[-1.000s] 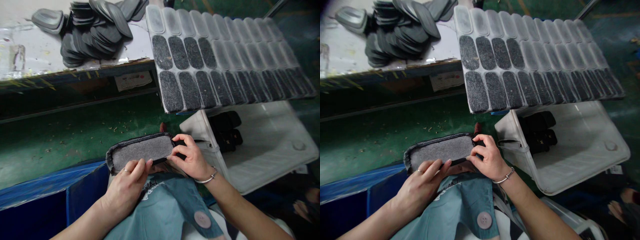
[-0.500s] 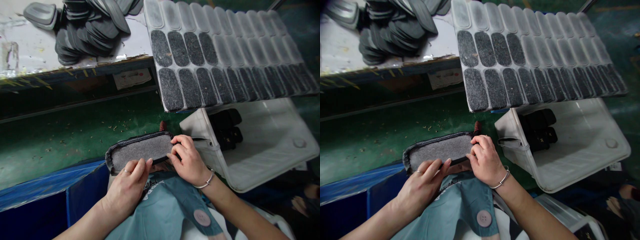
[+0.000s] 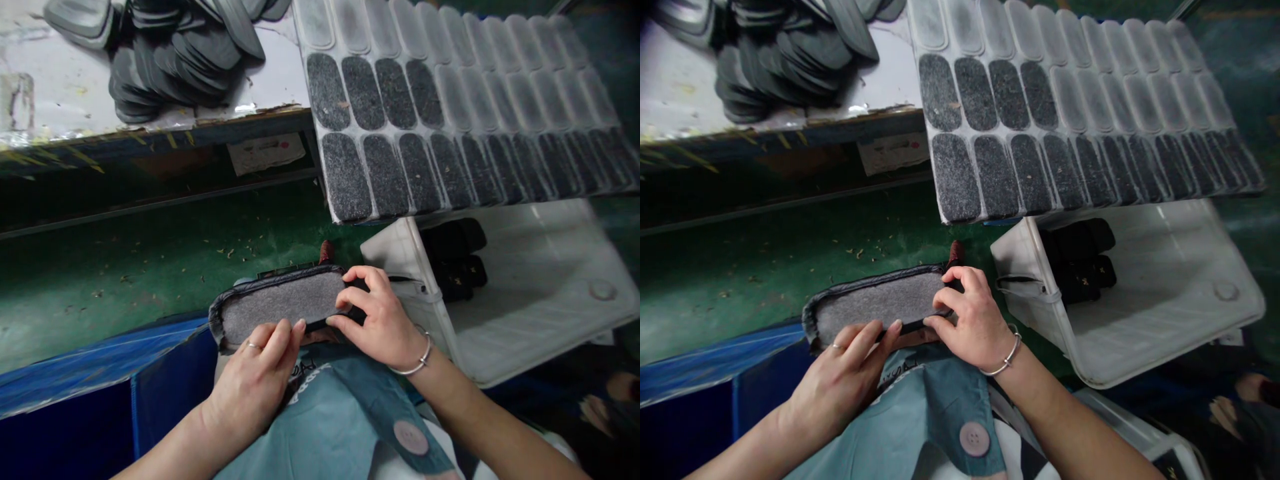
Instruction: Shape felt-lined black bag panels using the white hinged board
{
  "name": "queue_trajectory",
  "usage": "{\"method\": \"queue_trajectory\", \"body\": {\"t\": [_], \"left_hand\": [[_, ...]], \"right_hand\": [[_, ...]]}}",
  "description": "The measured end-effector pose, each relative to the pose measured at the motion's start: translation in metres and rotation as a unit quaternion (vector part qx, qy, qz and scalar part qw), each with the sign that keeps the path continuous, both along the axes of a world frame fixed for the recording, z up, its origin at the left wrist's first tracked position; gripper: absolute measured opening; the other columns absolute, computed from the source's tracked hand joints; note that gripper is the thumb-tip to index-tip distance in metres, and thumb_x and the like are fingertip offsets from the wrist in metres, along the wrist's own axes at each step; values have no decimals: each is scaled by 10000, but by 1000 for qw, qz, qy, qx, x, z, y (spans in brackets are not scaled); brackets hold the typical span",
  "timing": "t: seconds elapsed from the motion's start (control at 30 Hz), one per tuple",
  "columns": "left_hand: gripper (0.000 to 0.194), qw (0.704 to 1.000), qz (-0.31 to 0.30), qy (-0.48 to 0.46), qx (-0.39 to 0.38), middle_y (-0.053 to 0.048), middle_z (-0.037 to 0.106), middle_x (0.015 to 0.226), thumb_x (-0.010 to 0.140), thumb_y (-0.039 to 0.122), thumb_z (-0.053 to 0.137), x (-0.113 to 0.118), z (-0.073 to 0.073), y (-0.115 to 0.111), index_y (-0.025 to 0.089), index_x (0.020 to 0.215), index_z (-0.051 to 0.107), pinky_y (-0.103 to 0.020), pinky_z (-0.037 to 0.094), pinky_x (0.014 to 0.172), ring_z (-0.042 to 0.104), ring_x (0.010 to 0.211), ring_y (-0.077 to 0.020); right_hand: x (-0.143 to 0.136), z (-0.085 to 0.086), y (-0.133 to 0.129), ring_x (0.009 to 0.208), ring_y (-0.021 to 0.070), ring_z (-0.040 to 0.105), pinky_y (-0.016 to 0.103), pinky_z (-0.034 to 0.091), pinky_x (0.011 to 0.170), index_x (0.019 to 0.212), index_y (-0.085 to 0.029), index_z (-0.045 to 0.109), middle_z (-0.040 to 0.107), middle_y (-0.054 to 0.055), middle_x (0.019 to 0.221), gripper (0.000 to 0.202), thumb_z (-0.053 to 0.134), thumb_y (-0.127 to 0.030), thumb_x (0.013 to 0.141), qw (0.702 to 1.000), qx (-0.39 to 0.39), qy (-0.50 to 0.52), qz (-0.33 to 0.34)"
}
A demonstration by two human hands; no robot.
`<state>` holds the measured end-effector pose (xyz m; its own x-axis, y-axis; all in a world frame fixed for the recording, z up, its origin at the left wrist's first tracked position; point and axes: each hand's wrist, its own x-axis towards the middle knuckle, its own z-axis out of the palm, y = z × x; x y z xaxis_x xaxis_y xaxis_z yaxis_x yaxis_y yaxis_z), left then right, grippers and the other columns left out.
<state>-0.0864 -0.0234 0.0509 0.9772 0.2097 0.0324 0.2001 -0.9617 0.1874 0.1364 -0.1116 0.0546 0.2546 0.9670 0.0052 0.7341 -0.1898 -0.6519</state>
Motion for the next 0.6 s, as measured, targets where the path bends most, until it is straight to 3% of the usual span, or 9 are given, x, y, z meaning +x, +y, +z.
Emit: {"method": "queue_trajectory", "body": {"t": [0.2, 0.33, 0.47, 0.6], "left_hand": [[466, 1000, -5, -4, -3, -163, 473, 1116, 810, 79, 504, 2, -2, 2, 0, 1269, 504, -352, 570, 753, 470, 918, -249], [471, 1000, -1, -6, -5, -157, 477, 1099, 790, 76, 524, 2, -1, 2, 11, 1257, 518, -345, 573, 733, 471, 902, -243], [485, 1000, 8, -4, -2, -167, 483, 1108, 776, 81, 551, 1, 0, 1, 10, 1254, 521, -352, 577, 727, 472, 913, -249], [459, 1000, 9, -3, 2, -167, 496, 1102, 797, 74, 507, 0, 0, 0, 17, 1252, 526, -362, 578, 749, 475, 912, -244]], "right_hand": [[-5, 9, 10, 1029, 223, 490, 380, 441, 921, 746, -198, 615, 525, 60, 1039, 143, 743, -261, 732, 997, -72, -6, -19], [-2, 6, 9, 1012, 224, 507, 400, 449, 926, 708, -195, 631, 547, 62, 997, 147, 720, -295, 769, 999, -49, -9, -14], [7, 7, -10, 1156, 256, 484, 431, 429, 1006, 994, -197, 649, 539, 102, 1151, 298, 753, -308, 737, 999, 25, 36, 29], [12, -2, -36, 1031, 210, 593, 398, 509, 919, 1070, -190, 585, 593, 103, 1090, 275, 656, -206, 805, 994, 33, 88, -61]]}}
